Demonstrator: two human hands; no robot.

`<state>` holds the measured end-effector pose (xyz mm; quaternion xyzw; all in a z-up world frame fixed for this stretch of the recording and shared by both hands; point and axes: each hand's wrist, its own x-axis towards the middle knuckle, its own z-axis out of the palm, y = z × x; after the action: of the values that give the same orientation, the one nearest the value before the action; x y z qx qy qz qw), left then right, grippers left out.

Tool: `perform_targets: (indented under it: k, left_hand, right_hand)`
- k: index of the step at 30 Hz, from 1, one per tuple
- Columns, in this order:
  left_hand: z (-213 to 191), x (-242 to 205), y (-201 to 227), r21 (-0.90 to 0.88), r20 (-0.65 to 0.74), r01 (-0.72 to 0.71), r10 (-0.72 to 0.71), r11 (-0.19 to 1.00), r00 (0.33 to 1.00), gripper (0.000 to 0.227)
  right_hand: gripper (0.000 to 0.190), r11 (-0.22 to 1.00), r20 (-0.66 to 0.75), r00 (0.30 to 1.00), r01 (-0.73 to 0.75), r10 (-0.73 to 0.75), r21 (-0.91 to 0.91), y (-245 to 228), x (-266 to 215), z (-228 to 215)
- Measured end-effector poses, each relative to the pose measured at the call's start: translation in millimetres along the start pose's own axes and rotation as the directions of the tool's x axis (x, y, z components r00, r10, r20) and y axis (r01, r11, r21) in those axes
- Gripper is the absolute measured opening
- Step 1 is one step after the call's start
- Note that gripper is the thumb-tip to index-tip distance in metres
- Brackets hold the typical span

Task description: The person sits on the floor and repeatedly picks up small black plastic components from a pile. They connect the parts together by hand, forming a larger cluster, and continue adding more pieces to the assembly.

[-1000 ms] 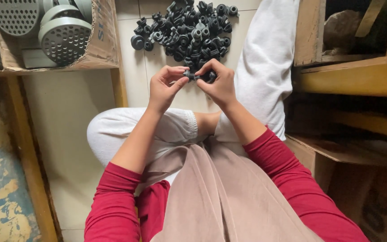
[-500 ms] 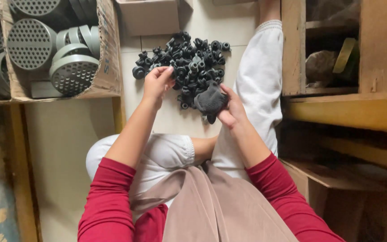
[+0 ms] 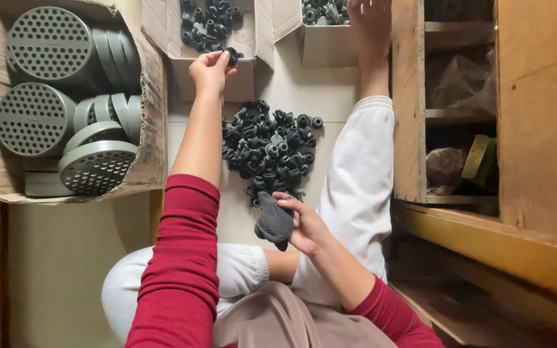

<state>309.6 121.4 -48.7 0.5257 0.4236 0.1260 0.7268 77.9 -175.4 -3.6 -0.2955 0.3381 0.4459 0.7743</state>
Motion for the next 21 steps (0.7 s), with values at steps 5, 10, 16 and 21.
perform_targets:
  k: [5,10,16,21]
  left_hand:
    - [9,29,-6,0.039,-0.073,-0.036,0.038,0.999,0.997,0.033]
    - [-3,13,-6,0.091,-0.029,0.095,-0.093,0.991,0.995,0.059]
    - [-63,-64,-10,0.544,0.309,-0.502,0.396,0.673,0.865,0.036]
    - [-121,-159,-64,0.684,0.664,-0.679,0.160,0.265,0.731,0.045]
  right_hand:
    - [0.032,0.997,0.055,0.996,-0.069,0.066,0.046,-1,-5,13]
    - [0.034,0.998,-0.020,0.999,-0.031,0.032,0.053,-9,-3,11]
    - [0.051,0.988,0.010,0.991,0.135,-0.135,-0.068,-31,-4,5]
    - [0.041,0.870,0.191,0.882,0.462,-0.431,-0.171,-58,-16,-1]
